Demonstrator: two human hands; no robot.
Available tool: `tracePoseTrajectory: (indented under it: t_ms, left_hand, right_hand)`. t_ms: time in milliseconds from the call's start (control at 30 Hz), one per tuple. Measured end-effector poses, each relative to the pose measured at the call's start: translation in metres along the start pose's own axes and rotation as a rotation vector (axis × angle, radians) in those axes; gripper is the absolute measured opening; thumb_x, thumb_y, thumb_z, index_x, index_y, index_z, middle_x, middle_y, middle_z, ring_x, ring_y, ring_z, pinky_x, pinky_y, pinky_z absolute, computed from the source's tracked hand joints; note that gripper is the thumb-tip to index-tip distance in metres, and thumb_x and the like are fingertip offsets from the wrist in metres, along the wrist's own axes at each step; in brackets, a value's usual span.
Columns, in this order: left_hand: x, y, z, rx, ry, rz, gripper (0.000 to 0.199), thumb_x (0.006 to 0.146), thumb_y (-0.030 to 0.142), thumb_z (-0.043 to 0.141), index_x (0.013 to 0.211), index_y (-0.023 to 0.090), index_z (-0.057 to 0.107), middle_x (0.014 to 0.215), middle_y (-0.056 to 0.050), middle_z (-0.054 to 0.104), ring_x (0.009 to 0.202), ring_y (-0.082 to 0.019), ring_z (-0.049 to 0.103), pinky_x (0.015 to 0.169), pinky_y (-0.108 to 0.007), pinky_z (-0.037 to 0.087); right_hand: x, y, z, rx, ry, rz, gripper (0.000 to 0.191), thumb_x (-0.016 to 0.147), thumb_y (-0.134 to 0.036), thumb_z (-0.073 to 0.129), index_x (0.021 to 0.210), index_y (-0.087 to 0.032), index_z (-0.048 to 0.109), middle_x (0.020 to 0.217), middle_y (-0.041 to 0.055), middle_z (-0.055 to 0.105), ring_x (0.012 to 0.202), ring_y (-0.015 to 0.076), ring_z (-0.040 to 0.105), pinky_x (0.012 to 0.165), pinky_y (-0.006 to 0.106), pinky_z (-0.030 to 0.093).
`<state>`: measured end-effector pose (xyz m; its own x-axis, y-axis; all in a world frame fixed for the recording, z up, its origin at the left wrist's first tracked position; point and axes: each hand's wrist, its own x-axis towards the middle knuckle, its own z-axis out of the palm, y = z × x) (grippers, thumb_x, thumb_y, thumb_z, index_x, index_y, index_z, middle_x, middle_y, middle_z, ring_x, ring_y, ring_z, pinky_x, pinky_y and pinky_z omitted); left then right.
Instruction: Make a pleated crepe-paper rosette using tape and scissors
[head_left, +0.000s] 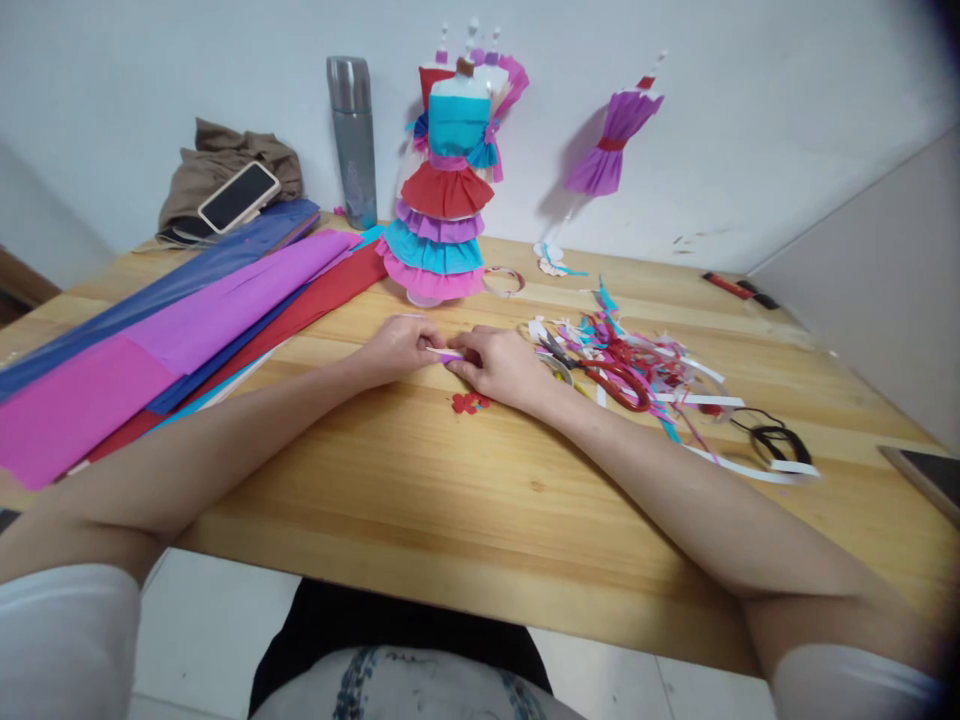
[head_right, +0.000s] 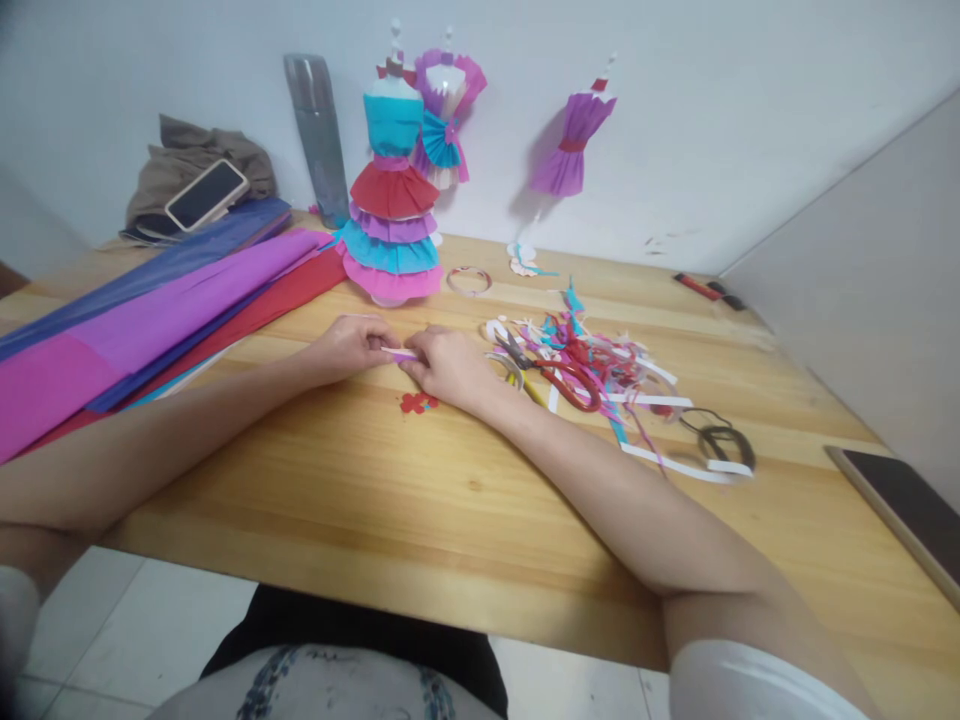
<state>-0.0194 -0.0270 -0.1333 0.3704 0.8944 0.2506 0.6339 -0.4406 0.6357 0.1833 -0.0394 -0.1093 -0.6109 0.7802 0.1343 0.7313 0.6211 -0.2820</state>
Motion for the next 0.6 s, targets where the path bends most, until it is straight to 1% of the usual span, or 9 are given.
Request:
tracePoseTrajectory:
  t_ms: [100,233,367,467,600]
  left_hand:
    - [0.0002,-0.0019,0.0001,-0.001,-0.002,0.005,0.020,0.080,0.035,0.078,0.079,0.015,0.078,0.067,0.000,0.068,0.063,-0.011,0.053,0.061,-0.025,0.038]
    - [0.0004,-0.0017,-0.0016,0.003,-0.022,0.002,0.015,0.080,0.029,0.077,0.082,0.015,0.079,0.070,0.000,0.070,0.063,-0.011,0.053,0.062,-0.025,0.039]
    - [-0.0004,0.0006,-0.0039,0.015,-0.038,-0.003,0.012,0.080,0.027,0.077,0.083,0.016,0.080,0.070,0.000,0.070,0.065,-0.011,0.054,0.063,-0.025,0.040]
    - [-0.0011,0.0004,-0.0028,-0.001,-0.022,-0.008,0.011,0.079,0.026,0.077,0.082,0.016,0.079,0.069,0.000,0.069,0.065,-0.012,0.055,0.062,-0.025,0.040]
    - [-0.0010,-0.0026,0.0012,-0.085,-0.001,-0.047,0.016,0.079,0.031,0.074,0.080,0.016,0.078,0.067,0.000,0.069,0.063,-0.012,0.056,0.059,-0.024,0.043]
  right_hand:
    - [0.0016,0.0012,0.0001,0.020,-0.015,-0.001,0.020,0.096,-0.024,0.064,0.105,-0.014,0.079,0.092,0.0097,0.075,0.081,0.0209,0.063,0.075,0.030,0.040]
    - [0.0031,0.0022,0.0011,0.047,-0.016,0.037,0.016,0.094,-0.018,0.064,0.101,-0.015,0.079,0.090,0.0083,0.075,0.077,0.0188,0.061,0.071,0.029,0.037]
    - [0.0038,0.0015,0.0026,0.054,0.010,0.064,0.011,0.092,-0.018,0.066,0.093,-0.017,0.077,0.087,0.0067,0.075,0.076,0.0184,0.061,0.068,0.028,0.035]
    - [0.0040,0.0009,0.0034,0.061,0.006,0.085,0.011,0.092,-0.017,0.065,0.089,-0.017,0.075,0.087,0.0066,0.075,0.075,0.0184,0.061,0.068,0.028,0.035]
    - [0.0035,0.0001,0.0011,0.001,0.001,0.066,0.012,0.094,-0.017,0.062,0.094,-0.016,0.074,0.093,0.0095,0.077,0.081,0.0203,0.065,0.071,0.029,0.037]
